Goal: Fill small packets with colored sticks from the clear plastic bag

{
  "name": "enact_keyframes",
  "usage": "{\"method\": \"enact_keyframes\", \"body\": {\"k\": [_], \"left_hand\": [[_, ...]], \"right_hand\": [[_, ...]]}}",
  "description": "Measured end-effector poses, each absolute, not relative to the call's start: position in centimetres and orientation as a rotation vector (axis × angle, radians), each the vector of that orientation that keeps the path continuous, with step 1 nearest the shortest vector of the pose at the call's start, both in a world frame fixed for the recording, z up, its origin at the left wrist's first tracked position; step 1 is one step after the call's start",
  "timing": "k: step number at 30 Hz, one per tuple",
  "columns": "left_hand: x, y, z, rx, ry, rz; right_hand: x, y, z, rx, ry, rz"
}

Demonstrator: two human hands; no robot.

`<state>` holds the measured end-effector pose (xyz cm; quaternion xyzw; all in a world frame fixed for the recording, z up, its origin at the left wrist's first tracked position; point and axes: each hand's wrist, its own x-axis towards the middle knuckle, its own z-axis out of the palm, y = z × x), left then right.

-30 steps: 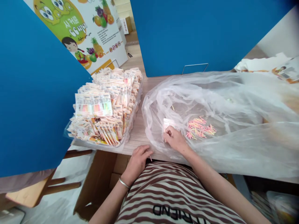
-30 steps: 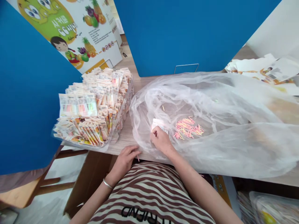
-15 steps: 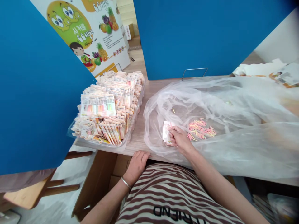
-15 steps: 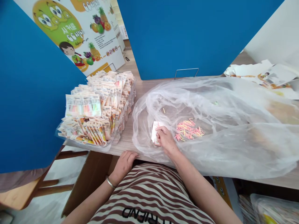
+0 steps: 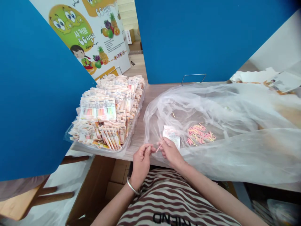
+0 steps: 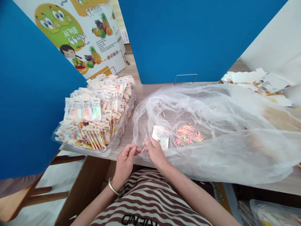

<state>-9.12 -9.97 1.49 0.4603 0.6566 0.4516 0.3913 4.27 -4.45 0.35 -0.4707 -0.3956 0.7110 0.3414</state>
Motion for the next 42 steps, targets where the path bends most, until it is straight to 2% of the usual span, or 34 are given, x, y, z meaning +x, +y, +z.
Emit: {"method": "enact_keyframes", "body": {"k": [4,9,15,20,22,27,29,33,37,42], "left_hand": [[-11.6,-8.0,-0.5,1.208,2.022,1.161],[-13.2,-6.5,-1.9,0.857,1.734,1.144],[-13.2,-8.4,-0.4,0.447,1.363,1.244],[-12.3,-9.0,-0.4,0.402,1.311,1.275],[-12.1,-8.9,-0.5,0.375,1.329,1.323],[-12.2,-8.6,-0.2,0.224,1.259,1.478],[-11.9,-8.6,-0.1,0.108,1.196,1.525],[-10.7,-8.9,0.3,-0.042,1.098,1.425],[-10.2,-9.1,0.7,0.105,1.13,1.266],[-10.9,-9.2,0.9,0.114,1.128,1.456]], "right_hand": [[5.0,-2.9,0.5,-1.22,-0.804,1.916],[3.9,-1.6,0.9,-1.238,-1.016,2.026],[1.9,-1.9,0.0,-1.27,-1.678,1.63],[1.3,-2.8,-0.4,-1.296,-1.857,1.503],[1.5,-3.0,-0.4,-1.257,-1.777,1.579],[3.0,-2.8,-0.3,-1.17,-1.132,2.111],[3.4,-2.8,-0.4,-1.133,-0.983,2.21],[3.5,-2.9,-0.9,-1.138,-0.983,2.198],[3.4,-3.2,-1.4,-1.147,-1.028,2.173],[3.4,-3.1,-1.9,-1.265,-1.046,2.106]]}}
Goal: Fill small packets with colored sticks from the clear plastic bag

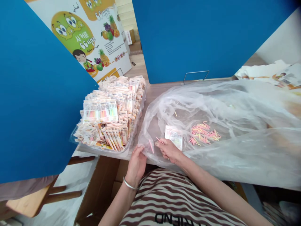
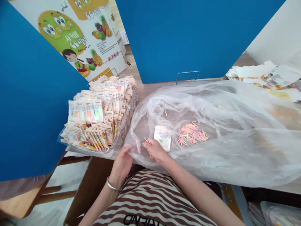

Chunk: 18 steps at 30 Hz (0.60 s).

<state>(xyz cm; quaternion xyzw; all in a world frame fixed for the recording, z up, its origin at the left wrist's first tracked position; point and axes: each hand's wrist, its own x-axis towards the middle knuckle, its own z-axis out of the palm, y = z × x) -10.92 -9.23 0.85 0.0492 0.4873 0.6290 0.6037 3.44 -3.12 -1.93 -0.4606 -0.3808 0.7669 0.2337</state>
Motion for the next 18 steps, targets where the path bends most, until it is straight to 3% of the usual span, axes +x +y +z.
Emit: {"method": "enact_keyframes", "body": {"k": [5,11,15,18], "left_hand": [[-10.8,-9.6,0.6,0.088,1.158,1.492],[-9.5,-9.5,2.0,0.195,1.16,1.471],[-9.3,-9.5,2.5,0.188,1.148,1.504],[-9.8,-9.3,1.9,0.136,1.153,1.5]], "right_hand": [[3.5,-3.5,-1.2,-1.331,-0.999,1.93],[3.4,-4.8,1.0,-1.316,-1.653,1.379],[3.2,-4.6,0.2,-1.35,-1.741,1.441],[3.6,-4.0,-0.5,-1.186,-1.539,1.819]]}}
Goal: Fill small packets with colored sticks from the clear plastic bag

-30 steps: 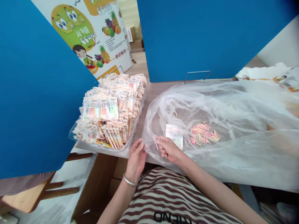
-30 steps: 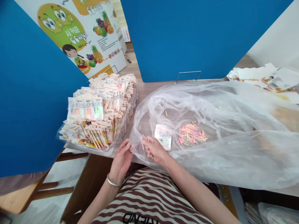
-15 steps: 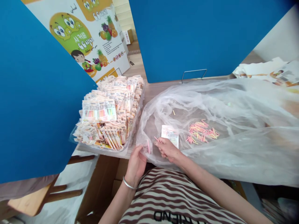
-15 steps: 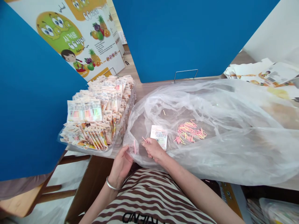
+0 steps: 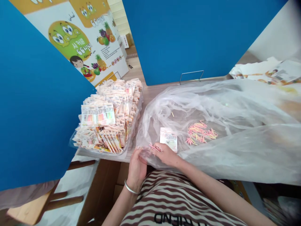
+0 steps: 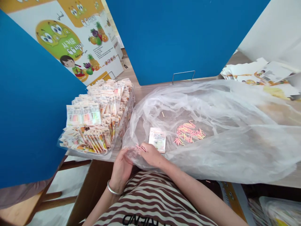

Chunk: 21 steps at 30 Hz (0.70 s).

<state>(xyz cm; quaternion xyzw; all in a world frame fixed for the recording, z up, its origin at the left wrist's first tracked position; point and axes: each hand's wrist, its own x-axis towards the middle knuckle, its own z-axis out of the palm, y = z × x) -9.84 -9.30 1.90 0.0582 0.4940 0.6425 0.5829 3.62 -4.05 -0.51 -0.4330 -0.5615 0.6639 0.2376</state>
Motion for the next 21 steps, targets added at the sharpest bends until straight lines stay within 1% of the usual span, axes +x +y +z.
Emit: {"method": "enact_keyframes", "body": {"k": [3,5,8,10,12,13,14,16,18,21], "left_hand": [[-10.4,-9.0,0.8,0.094,1.211,1.49],[-10.6,-9.2,0.2,0.188,1.377,1.48],[-10.7,-10.3,0.2,0.506,1.695,1.502],[-10.6,-11.5,0.9,0.905,1.864,1.533],[-10.2,-12.2,2.0,1.379,1.822,1.469],[-9.7,-12.2,2.6,1.522,1.737,1.413],[-8.9,-11.9,3.1,1.53,1.635,1.372],[-6.9,-10.5,3.8,1.234,1.462,1.32],[-4.6,-8.3,4.0,0.73,1.258,1.235],[-1.5,-5.0,3.5,0.216,0.918,1.059]], "right_hand": [[4.4,-3.9,-0.8,-1.103,-1.127,2.216],[5.1,-3.8,-1.0,-1.036,-0.894,2.304],[6.4,-3.3,-1.3,-0.898,-0.634,2.279],[7.2,-2.6,-1.2,-0.862,-0.569,2.188],[7.8,-1.7,-0.7,-0.852,-0.555,2.106],[7.9,-1.3,-0.2,-0.852,-0.56,2.079],[8.0,-0.9,0.3,-0.853,-0.571,2.056],[8.0,-0.4,1.4,-0.866,-0.63,1.995],[7.8,-0.2,2.3,-0.939,-0.782,1.836],[7.9,-0.4,2.8,-1.145,-1.146,1.347]]}}
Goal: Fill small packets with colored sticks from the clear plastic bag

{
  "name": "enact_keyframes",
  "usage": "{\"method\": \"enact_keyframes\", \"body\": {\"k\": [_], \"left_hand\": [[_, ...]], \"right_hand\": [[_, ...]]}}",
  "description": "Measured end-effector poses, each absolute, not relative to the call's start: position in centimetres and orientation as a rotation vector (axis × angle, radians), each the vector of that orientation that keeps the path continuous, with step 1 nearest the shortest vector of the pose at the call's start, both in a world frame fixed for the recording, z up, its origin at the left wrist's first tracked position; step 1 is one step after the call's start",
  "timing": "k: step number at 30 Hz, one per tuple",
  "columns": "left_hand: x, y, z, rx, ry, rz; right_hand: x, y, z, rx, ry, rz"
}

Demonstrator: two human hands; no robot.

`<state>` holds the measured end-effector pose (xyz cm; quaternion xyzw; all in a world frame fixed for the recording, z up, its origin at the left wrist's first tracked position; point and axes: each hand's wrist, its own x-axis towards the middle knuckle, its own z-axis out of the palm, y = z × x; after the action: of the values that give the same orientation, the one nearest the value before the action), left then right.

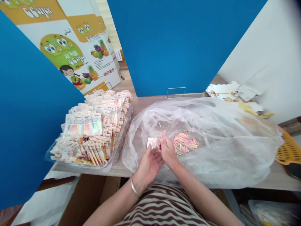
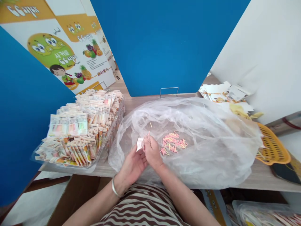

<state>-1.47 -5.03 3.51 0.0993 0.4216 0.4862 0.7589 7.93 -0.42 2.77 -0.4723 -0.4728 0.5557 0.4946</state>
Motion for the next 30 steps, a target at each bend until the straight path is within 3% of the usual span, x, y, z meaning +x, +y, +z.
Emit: {"method": "enact_keyframes", "body": {"k": [4,16,22,25,30], "left_hand": [[0.9,-3.0,2.7,0.064,0.798,1.117],[0.8,-3.1,2.6,0.017,0.837,1.092],[-3.1,-3.7,1.1,0.875,1.439,1.083],[-5.1,-3.4,0.0,1.351,1.805,1.054],[-5.1,-1.8,-1.5,1.409,1.929,0.902]], "right_hand": [[9.1,-1.0,1.8,-1.314,-1.429,0.91],[9.9,-1.5,-0.4,-1.281,-1.547,0.935],[13.0,0.7,0.4,-1.419,-1.155,1.176],[13.8,5.0,1.0,-1.708,-1.427,1.009],[11.6,10.8,2.3,-1.862,-1.817,0.848]]}}
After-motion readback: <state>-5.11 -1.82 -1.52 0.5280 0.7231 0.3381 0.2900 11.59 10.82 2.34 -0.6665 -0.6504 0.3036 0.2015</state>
